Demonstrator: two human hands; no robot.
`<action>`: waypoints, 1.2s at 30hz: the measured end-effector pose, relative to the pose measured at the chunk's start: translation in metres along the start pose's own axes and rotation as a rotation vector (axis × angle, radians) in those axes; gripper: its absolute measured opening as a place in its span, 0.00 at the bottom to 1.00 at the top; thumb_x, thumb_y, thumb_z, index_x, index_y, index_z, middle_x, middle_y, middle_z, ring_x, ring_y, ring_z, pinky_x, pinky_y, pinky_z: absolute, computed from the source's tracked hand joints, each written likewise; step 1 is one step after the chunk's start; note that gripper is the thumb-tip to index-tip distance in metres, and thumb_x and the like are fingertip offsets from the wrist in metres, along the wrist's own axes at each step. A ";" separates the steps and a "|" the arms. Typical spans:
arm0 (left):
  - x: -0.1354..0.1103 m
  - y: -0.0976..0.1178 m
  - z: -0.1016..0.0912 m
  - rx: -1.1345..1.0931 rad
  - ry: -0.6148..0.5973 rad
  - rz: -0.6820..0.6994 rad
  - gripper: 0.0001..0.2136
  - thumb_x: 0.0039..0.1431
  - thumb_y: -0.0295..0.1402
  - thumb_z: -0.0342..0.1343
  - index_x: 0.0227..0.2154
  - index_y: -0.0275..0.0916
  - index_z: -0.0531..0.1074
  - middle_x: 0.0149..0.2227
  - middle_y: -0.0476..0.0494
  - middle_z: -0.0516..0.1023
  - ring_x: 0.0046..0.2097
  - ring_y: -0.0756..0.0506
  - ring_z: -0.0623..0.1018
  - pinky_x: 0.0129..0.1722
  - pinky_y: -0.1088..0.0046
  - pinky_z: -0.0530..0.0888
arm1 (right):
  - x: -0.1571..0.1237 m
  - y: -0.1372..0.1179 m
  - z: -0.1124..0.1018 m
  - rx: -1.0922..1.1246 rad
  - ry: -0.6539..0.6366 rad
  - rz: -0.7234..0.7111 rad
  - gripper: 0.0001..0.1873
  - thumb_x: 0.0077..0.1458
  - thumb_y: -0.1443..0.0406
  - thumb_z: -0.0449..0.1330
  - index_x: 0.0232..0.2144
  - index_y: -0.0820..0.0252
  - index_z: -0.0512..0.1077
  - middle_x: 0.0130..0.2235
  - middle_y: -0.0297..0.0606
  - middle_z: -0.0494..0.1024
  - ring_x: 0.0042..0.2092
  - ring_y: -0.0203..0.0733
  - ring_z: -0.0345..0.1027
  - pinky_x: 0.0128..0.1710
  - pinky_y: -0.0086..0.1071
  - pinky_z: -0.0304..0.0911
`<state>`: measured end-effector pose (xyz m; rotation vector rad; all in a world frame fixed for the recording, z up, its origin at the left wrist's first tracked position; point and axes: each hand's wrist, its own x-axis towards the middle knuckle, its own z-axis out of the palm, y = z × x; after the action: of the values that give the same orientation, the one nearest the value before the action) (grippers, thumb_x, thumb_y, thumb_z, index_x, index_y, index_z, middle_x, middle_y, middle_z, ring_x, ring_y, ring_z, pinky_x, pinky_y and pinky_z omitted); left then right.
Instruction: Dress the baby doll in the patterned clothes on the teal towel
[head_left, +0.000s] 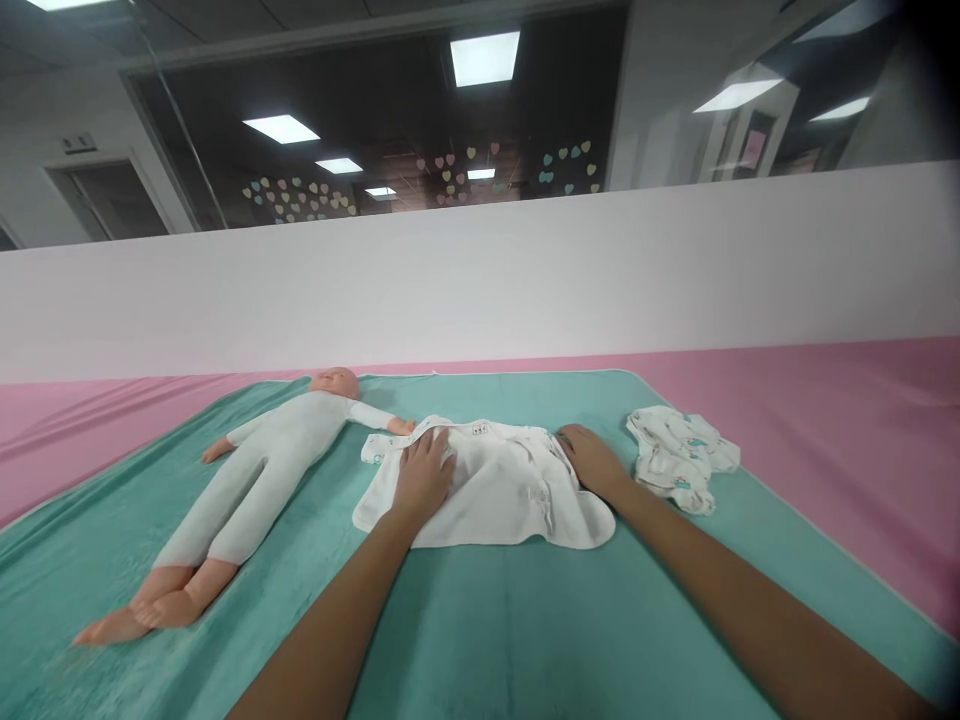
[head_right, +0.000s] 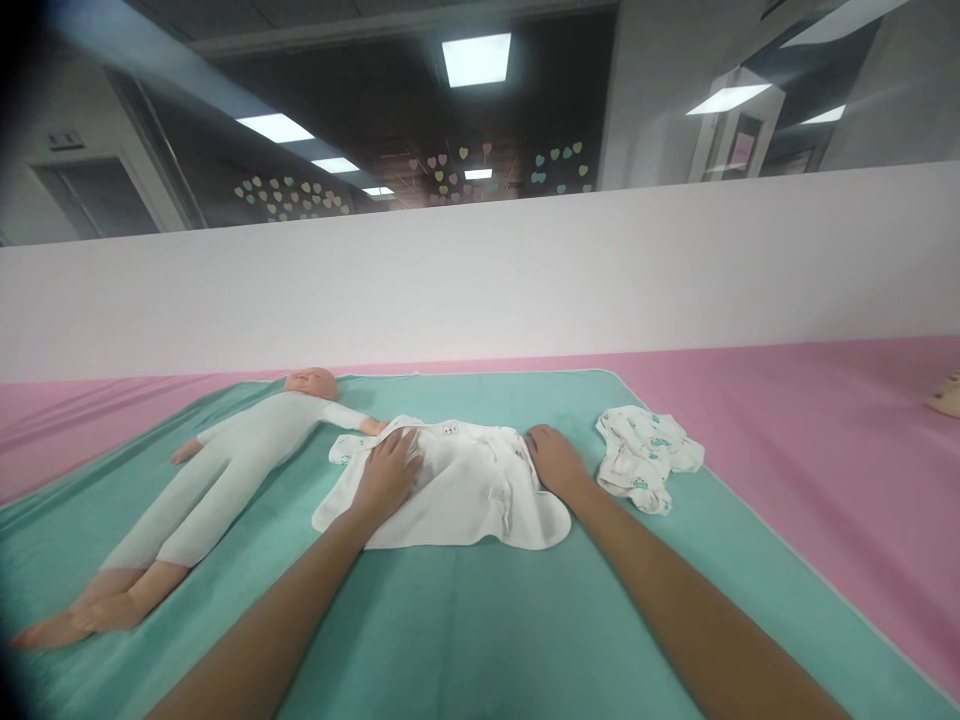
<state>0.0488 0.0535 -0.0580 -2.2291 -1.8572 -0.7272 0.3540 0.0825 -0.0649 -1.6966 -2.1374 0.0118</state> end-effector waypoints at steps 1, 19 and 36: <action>0.000 -0.001 0.001 0.002 0.001 0.001 0.21 0.61 0.37 0.41 0.57 0.44 0.56 0.60 0.42 0.57 0.60 0.38 0.56 0.56 0.59 0.56 | 0.002 0.003 0.004 0.026 -0.005 0.012 0.17 0.61 0.61 0.42 0.45 0.60 0.67 0.50 0.44 0.70 0.51 0.45 0.61 0.50 0.34 0.52; -0.002 0.001 0.000 0.105 0.034 0.039 0.21 0.59 0.34 0.43 0.56 0.41 0.57 0.59 0.41 0.58 0.61 0.38 0.53 0.57 0.57 0.55 | -0.003 -0.007 -0.021 0.663 -0.245 0.000 0.20 0.49 0.51 0.57 0.40 0.57 0.70 0.40 0.37 0.76 0.41 0.44 0.69 0.39 0.34 0.63; -0.005 0.009 -0.014 0.324 0.006 0.045 0.20 0.57 0.35 0.42 0.53 0.45 0.63 0.59 0.38 0.59 0.60 0.34 0.55 0.53 0.34 0.39 | 0.008 0.018 -0.006 0.501 0.318 0.217 0.13 0.48 0.58 0.55 0.35 0.56 0.71 0.40 0.38 0.74 0.41 0.46 0.66 0.43 0.39 0.58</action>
<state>0.0531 0.0414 -0.0462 -2.0506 -1.7688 -0.3911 0.3715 0.0932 -0.0618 -1.5000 -1.5495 0.2941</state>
